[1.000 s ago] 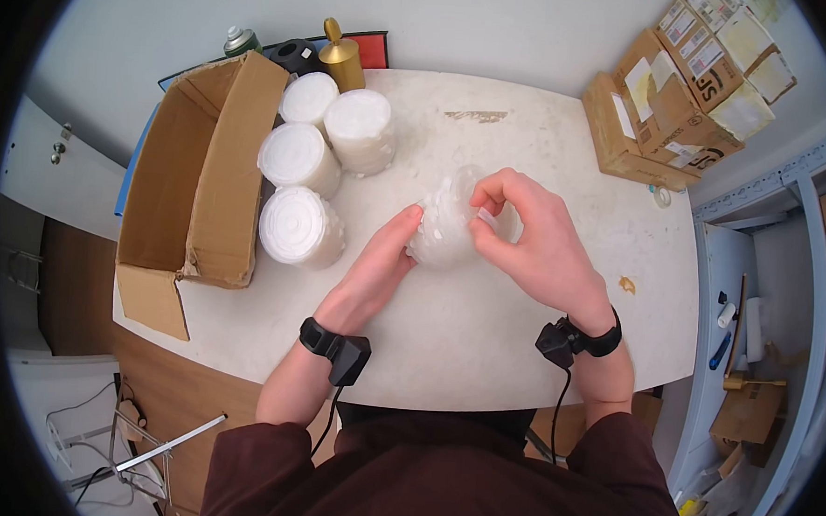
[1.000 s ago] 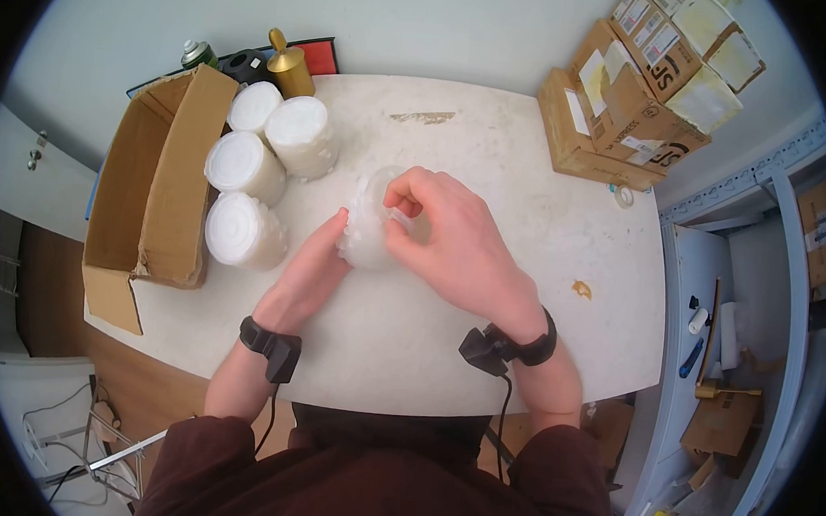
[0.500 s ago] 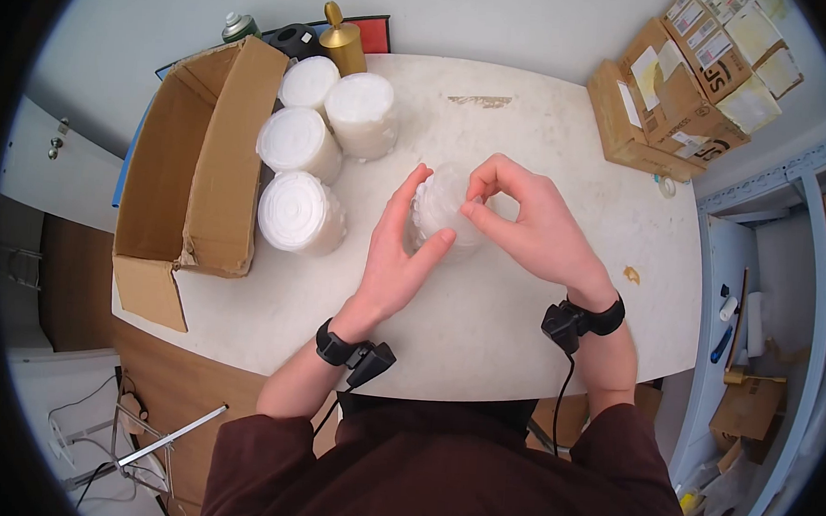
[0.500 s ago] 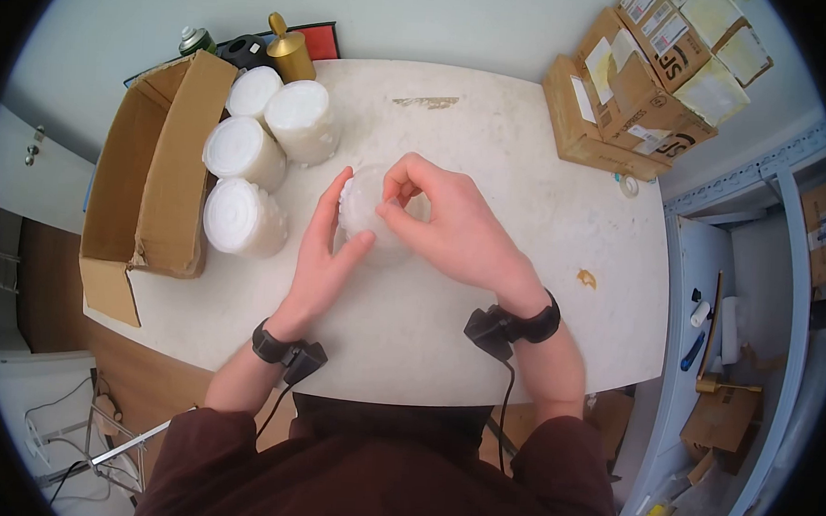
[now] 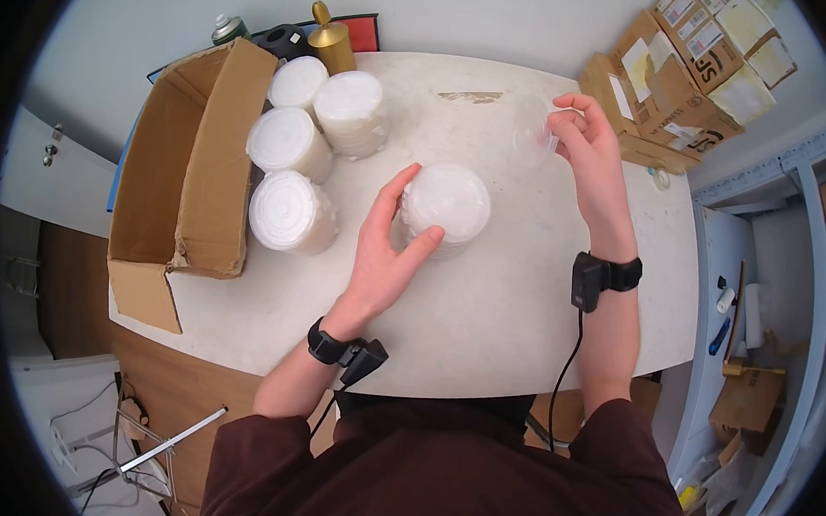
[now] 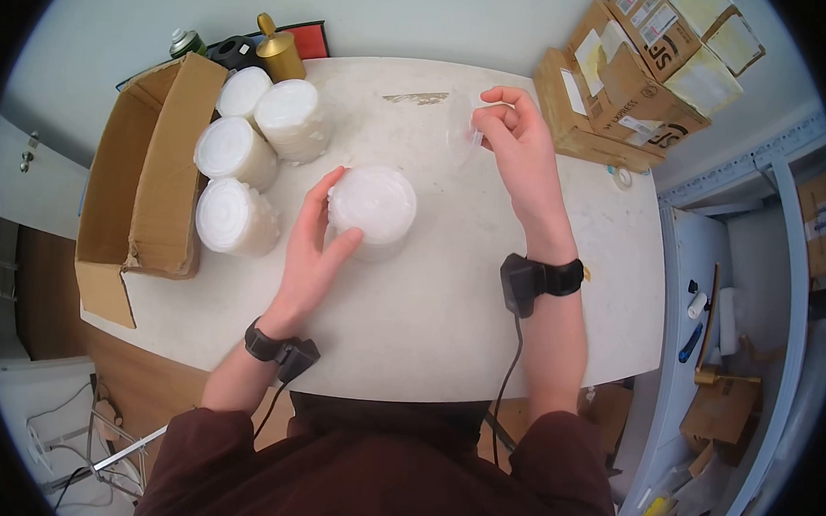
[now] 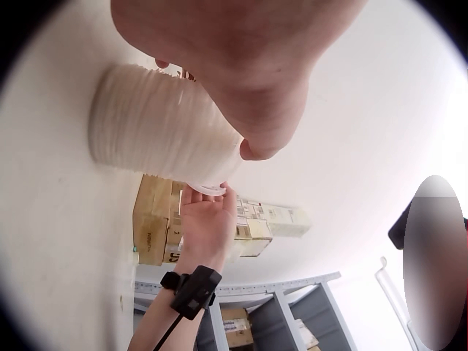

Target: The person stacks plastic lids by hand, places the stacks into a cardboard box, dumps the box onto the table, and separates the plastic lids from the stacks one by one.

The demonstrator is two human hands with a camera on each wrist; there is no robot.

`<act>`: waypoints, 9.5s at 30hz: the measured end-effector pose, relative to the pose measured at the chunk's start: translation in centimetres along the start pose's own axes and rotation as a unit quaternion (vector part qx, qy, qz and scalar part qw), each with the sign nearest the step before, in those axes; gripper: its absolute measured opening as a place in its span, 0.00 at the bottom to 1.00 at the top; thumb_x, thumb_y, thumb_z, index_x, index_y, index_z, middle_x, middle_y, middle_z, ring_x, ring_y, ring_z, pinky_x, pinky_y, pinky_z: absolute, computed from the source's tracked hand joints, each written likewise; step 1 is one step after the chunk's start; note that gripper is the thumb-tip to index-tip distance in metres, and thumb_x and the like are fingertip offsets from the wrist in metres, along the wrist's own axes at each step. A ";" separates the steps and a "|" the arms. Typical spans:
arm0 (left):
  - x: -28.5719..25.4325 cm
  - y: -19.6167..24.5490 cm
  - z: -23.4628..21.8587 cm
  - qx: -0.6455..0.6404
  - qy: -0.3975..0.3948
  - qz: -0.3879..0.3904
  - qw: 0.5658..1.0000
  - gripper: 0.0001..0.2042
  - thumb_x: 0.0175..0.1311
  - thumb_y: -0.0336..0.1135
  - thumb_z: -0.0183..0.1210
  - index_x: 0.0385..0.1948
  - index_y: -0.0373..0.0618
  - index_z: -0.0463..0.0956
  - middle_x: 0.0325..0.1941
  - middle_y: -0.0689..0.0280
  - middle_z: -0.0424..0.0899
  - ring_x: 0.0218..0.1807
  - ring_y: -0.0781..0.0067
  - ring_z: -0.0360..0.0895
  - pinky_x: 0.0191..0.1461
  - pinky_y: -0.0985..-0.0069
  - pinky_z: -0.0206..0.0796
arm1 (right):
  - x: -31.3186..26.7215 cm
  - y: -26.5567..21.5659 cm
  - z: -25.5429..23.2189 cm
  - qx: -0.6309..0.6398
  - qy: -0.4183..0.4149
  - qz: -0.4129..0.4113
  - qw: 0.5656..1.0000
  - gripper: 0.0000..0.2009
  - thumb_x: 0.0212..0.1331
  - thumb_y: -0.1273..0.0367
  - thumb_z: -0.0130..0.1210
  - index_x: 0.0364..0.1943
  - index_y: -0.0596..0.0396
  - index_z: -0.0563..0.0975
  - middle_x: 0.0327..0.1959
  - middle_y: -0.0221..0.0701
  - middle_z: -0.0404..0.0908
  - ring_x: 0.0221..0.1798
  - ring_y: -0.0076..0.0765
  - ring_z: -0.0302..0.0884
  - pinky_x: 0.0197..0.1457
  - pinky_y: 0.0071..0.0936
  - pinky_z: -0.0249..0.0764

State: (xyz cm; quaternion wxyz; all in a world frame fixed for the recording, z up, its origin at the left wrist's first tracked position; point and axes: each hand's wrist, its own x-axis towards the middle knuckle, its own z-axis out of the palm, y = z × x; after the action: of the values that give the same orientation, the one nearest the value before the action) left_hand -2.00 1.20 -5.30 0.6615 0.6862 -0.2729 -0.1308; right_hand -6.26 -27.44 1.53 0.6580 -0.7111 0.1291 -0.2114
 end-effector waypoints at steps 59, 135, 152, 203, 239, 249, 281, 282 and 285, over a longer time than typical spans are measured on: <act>-0.1 -0.8 0.1 -0.008 0.040 -0.018 0.999 0.19 0.81 0.36 0.63 0.68 0.41 0.79 0.71 0.59 0.83 0.75 0.63 0.77 0.81 0.63 0.64 | -5.0 -0.7 7.3 -0.283 -0.211 -0.169 0.920 0.14 0.71 0.72 0.62 0.59 0.56 0.86 0.36 0.34 0.84 0.35 0.35 0.82 0.42 0.34 0.79; -2.0 0.2 -0.3 0.182 0.049 0.284 0.940 0.57 0.57 0.39 0.77 0.88 0.43 0.50 0.86 0.43 0.60 0.81 0.37 0.70 0.73 0.50 0.77 | -7.9 -6.2 6.6 -0.105 -0.301 -0.007 0.948 0.05 0.67 0.71 0.62 0.41 0.58 0.81 0.35 0.27 0.85 0.37 0.25 0.80 0.38 0.27 0.75; -2.4 2.0 -0.6 -0.061 0.094 0.109 0.988 0.62 0.65 0.65 0.71 0.89 0.40 0.39 0.87 0.47 0.59 0.83 0.46 0.67 0.81 0.49 0.65 | -5.1 -3.8 3.6 -0.014 -0.268 -0.041 0.962 0.06 0.71 0.70 0.55 0.41 0.59 0.78 0.39 0.31 0.86 0.41 0.27 0.81 0.47 0.30 0.82; -2.4 0.2 -0.6 0.037 0.007 0.181 0.983 0.58 0.56 0.37 0.76 0.89 0.47 0.48 0.84 0.47 0.63 0.79 0.45 0.73 0.70 0.51 0.79 | -7.9 -6.0 5.6 -0.127 -0.315 -0.039 0.940 0.05 0.63 0.73 0.62 0.36 0.58 0.78 0.30 0.30 0.81 0.32 0.30 0.78 0.37 0.28 0.76; -2.7 0.7 -0.1 -0.047 0.013 0.177 0.983 0.60 0.62 0.48 0.79 0.90 0.45 0.43 0.87 0.46 0.60 0.80 0.42 0.73 0.72 0.48 0.76 | -9.0 -5.8 6.5 -0.149 -0.283 -0.194 0.927 0.05 0.63 0.75 0.66 0.40 0.56 0.80 0.36 0.34 0.85 0.37 0.39 0.87 0.42 0.34 0.84; -2.4 1.2 -0.4 0.066 0.061 0.233 0.968 0.61 0.52 0.39 0.85 0.87 0.42 0.51 0.85 0.48 0.62 0.80 0.42 0.73 0.72 0.51 0.77 | -9.3 -6.1 5.7 -0.196 -0.276 -0.193 0.921 0.04 0.66 0.72 0.65 0.38 0.55 0.81 0.33 0.33 0.86 0.36 0.40 0.87 0.39 0.32 0.82; -2.1 1.2 -0.6 0.119 0.052 0.213 0.968 0.60 0.55 0.39 0.82 0.89 0.46 0.48 0.84 0.49 0.62 0.81 0.45 0.72 0.70 0.51 0.80 | -8.4 -5.8 5.9 -0.177 -0.313 -0.128 0.925 0.06 0.70 0.71 0.62 0.38 0.58 0.78 0.34 0.35 0.83 0.37 0.41 0.82 0.42 0.36 0.78; -2.1 1.2 -0.6 0.119 0.056 0.213 0.968 0.60 0.54 0.38 0.81 0.89 0.46 0.48 0.84 0.49 0.63 0.81 0.45 0.73 0.70 0.52 0.80 | -8.4 -5.6 5.9 -0.184 -0.304 -0.145 0.923 0.06 0.70 0.71 0.63 0.38 0.58 0.78 0.34 0.34 0.83 0.37 0.40 0.82 0.42 0.35 0.78; -2.1 1.4 -0.8 0.088 0.038 0.205 0.974 0.59 0.55 0.37 0.80 0.88 0.46 0.49 0.83 0.49 0.63 0.79 0.46 0.74 0.69 0.53 0.81 | -8.1 -5.7 5.3 -0.147 -0.326 -0.080 0.931 0.04 0.68 0.72 0.66 0.40 0.55 0.82 0.37 0.27 0.86 0.37 0.33 0.80 0.42 0.31 0.75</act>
State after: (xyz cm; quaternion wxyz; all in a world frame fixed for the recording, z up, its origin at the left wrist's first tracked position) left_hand -3.54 3.02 -4.25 0.6213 0.6755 -0.3927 0.0585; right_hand -11.37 -18.43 5.88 0.5331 -0.8375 -0.1199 0.0012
